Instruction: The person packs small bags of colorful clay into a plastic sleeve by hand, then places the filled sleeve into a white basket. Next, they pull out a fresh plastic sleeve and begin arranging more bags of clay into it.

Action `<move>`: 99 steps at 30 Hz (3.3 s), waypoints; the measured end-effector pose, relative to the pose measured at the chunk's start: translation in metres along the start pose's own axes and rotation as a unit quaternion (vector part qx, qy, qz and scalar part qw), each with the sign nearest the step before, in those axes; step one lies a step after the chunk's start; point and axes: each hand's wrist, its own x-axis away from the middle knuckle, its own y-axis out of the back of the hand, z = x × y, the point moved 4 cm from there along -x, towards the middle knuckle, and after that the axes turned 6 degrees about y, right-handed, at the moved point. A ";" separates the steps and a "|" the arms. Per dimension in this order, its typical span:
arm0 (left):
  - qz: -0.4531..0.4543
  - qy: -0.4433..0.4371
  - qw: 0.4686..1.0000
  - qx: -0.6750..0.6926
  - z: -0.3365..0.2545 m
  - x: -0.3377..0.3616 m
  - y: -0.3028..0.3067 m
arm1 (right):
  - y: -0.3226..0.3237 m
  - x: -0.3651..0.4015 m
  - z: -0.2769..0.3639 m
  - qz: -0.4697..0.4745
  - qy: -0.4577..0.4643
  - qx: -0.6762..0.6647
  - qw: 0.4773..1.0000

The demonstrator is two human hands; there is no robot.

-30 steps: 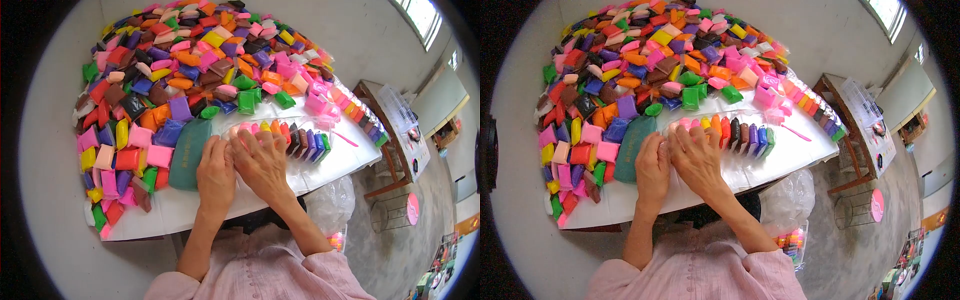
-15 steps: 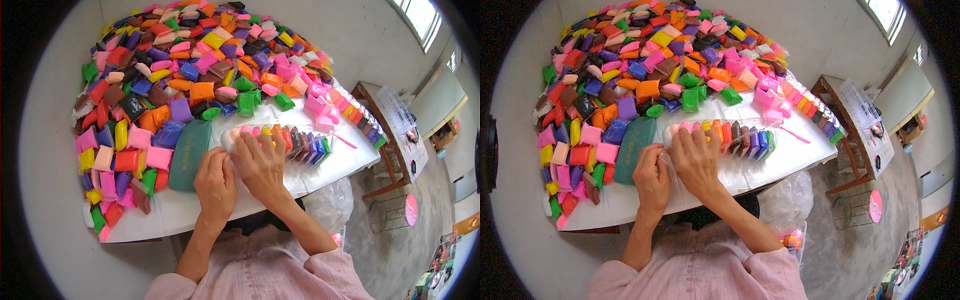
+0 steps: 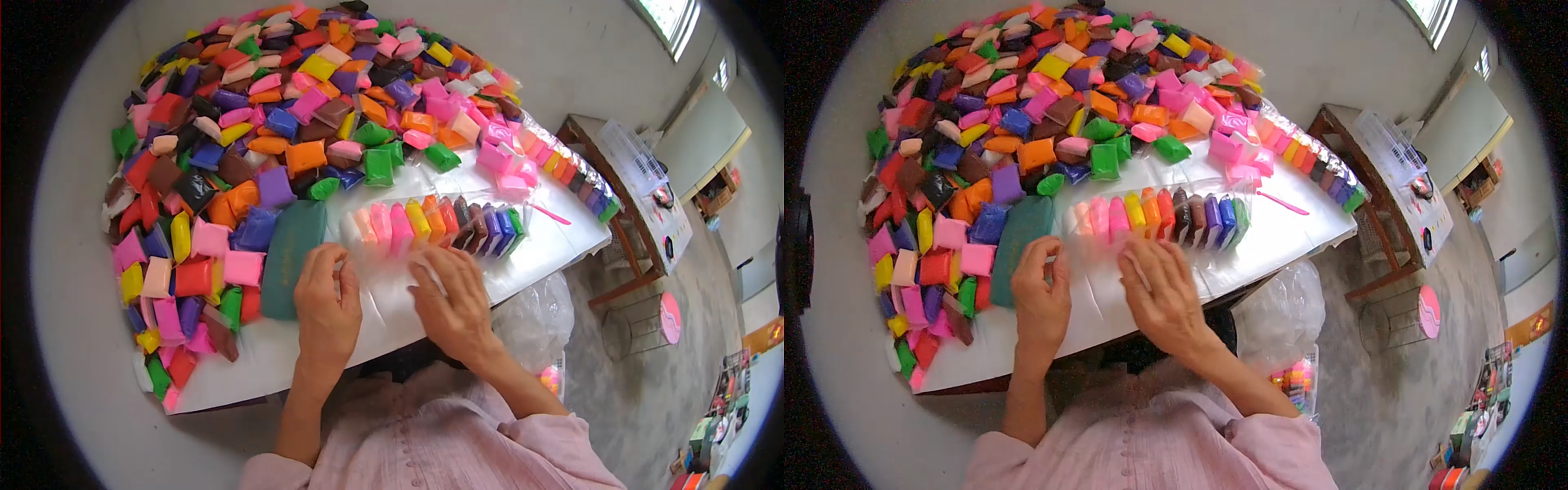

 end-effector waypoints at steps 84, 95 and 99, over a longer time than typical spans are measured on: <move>0.064 0.101 0.984 -0.133 0.007 -0.071 -0.002 | 0.028 -0.031 -0.214 0.427 -0.429 -0.111 0.788; 0.125 0.019 0.988 -0.088 0.016 -0.040 -0.013 | 0.040 0.013 -0.208 0.278 -0.319 -0.397 0.815; 0.129 0.065 0.987 -0.077 0.013 -0.042 -0.014 | 0.031 0.018 -0.207 0.269 -0.322 -0.346 0.839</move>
